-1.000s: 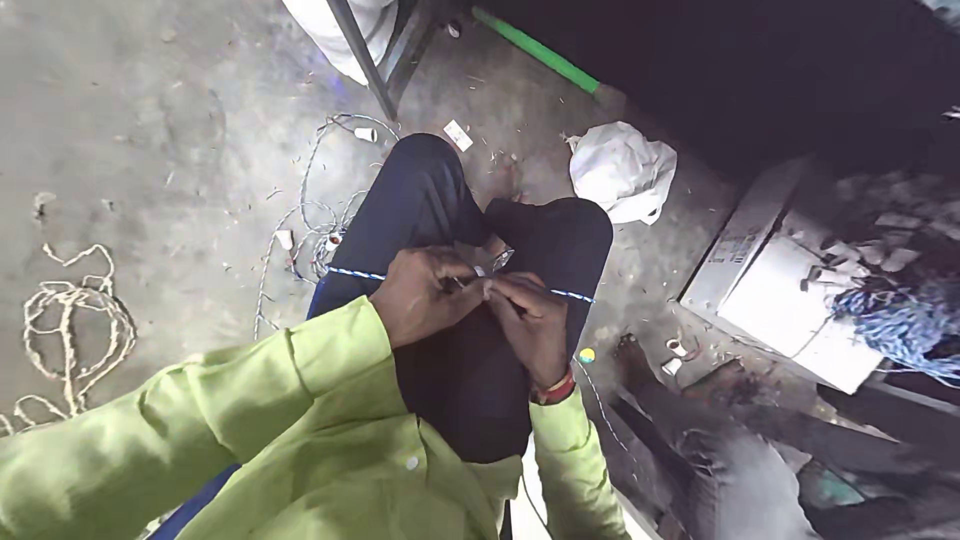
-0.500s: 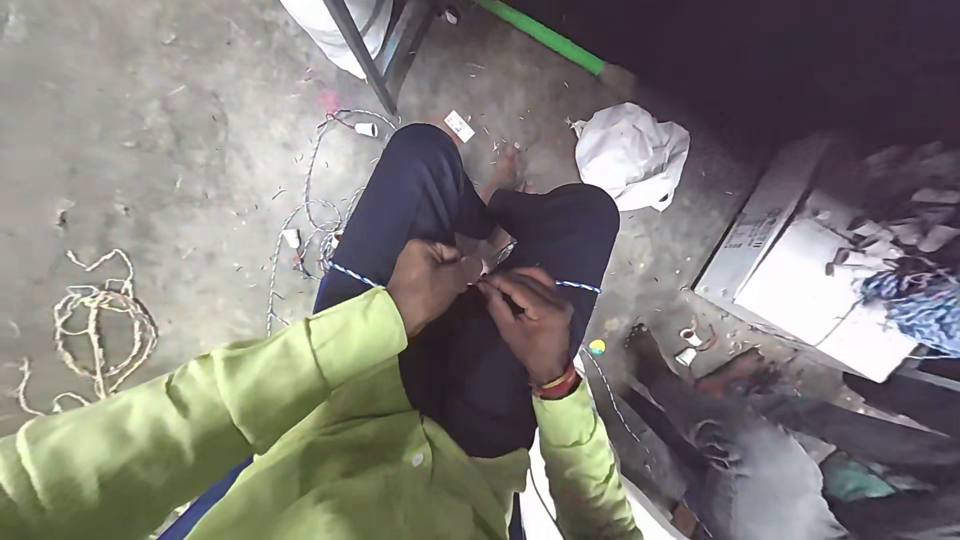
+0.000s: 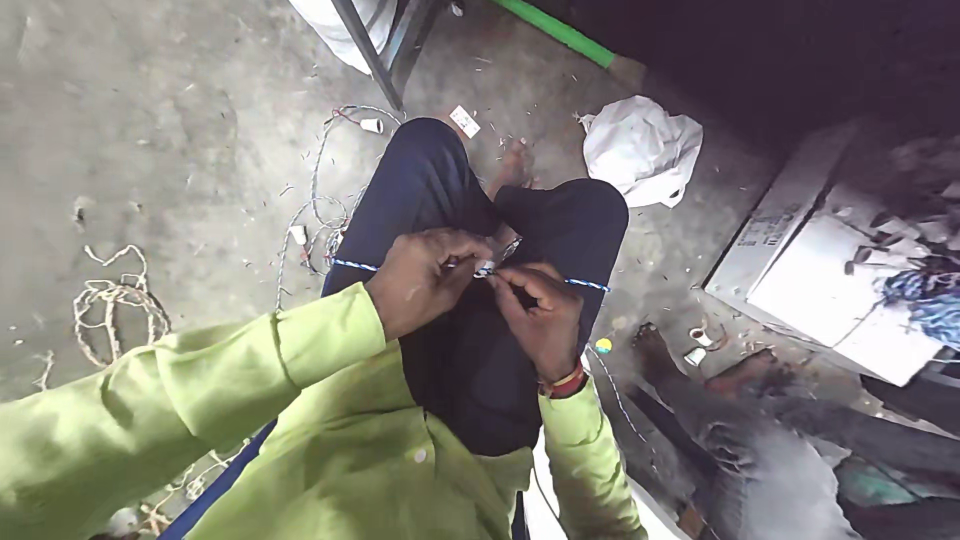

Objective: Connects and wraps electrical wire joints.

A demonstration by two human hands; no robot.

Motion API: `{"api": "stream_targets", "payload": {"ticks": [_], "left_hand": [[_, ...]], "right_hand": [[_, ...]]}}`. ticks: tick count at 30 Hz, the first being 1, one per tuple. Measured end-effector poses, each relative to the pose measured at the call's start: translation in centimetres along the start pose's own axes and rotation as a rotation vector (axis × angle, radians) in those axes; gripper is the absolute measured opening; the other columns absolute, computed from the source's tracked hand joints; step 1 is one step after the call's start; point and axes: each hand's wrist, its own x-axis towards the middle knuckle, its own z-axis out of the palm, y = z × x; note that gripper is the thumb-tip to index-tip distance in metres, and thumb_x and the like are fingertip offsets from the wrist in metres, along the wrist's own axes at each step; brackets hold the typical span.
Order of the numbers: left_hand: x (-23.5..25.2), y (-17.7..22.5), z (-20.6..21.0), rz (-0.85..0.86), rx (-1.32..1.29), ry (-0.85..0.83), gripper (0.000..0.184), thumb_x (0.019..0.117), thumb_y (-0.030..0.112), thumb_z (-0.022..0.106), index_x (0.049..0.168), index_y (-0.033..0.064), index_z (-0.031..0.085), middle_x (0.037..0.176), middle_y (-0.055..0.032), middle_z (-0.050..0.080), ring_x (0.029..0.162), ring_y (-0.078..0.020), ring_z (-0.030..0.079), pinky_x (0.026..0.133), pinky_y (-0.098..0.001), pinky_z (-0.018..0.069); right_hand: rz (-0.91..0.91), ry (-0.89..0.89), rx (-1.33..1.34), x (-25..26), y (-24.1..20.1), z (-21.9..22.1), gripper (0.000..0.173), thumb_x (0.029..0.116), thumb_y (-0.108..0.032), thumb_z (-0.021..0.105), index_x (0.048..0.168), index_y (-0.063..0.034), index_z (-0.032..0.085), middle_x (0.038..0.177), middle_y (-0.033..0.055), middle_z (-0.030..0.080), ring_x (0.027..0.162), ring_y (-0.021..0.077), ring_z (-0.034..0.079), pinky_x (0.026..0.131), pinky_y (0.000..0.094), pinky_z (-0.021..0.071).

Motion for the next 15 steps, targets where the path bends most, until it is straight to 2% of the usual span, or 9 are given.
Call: {"api": "stream_targets", "payload": {"ticks": [4, 8, 12, 15], "left_hand": [[0.03, -0.16, 0.01, 0.12, 0.101, 0.0, 0.017, 0.0958, 0.013, 0.064, 0.106, 0.0102, 0.078, 0.105, -0.0036, 0.075, 0.092, -0.0096, 0.07, 0.085, -0.0255, 0.0572], [-0.06, -0.28, -0.02, 0.18, 0.15, -0.023, 0.018, 0.0971, 0.014, 0.064, 0.106, 0.0091, 0.078, 0.105, -0.0072, 0.074, 0.092, -0.0149, 0.07, 0.083, -0.0285, 0.0575], [-0.17, -0.63, 0.06, 0.218, 0.187, -0.038, 0.018, 0.098, 0.016, 0.066, 0.108, 0.0081, 0.078, 0.108, -0.0084, 0.074, 0.097, -0.0169, 0.071, 0.088, -0.0294, 0.0579], [-0.13, -0.61, 0.21, 0.25, 0.211, -0.041, 0.019, 0.0981, 0.014, 0.064, 0.108, 0.0055, 0.077, 0.11, -0.0122, 0.073, 0.099, -0.0221, 0.072, 0.089, -0.0336, 0.0587]], "right_hand": [[0.013, 0.002, -0.004, -0.07, -0.07, -0.02, 0.01, 0.0883, -0.011, 0.077, 0.096, -0.0053, 0.08, 0.093, 0.0034, 0.076, 0.091, 0.0117, 0.071, 0.082, 0.0283, 0.0595], [0.025, -0.003, -0.019, -0.03, -0.15, -0.02, 0.009, 0.0886, -0.011, 0.077, 0.096, -0.006, 0.08, 0.093, 0.003, 0.076, 0.092, 0.0111, 0.071, 0.082, 0.0278, 0.0592], [0.033, -0.003, -0.02, -0.02, -0.13, 0.08, 0.009, 0.0878, -0.011, 0.078, 0.096, -0.0059, 0.08, 0.093, 0.0028, 0.076, 0.091, 0.0108, 0.071, 0.081, 0.027, 0.0597], [0.028, -0.008, -0.026, 0.12, -0.14, 0.08, 0.01, 0.0881, -0.012, 0.078, 0.096, -0.0065, 0.08, 0.094, 0.0022, 0.077, 0.093, 0.0114, 0.071, 0.085, 0.0296, 0.0592]]}}
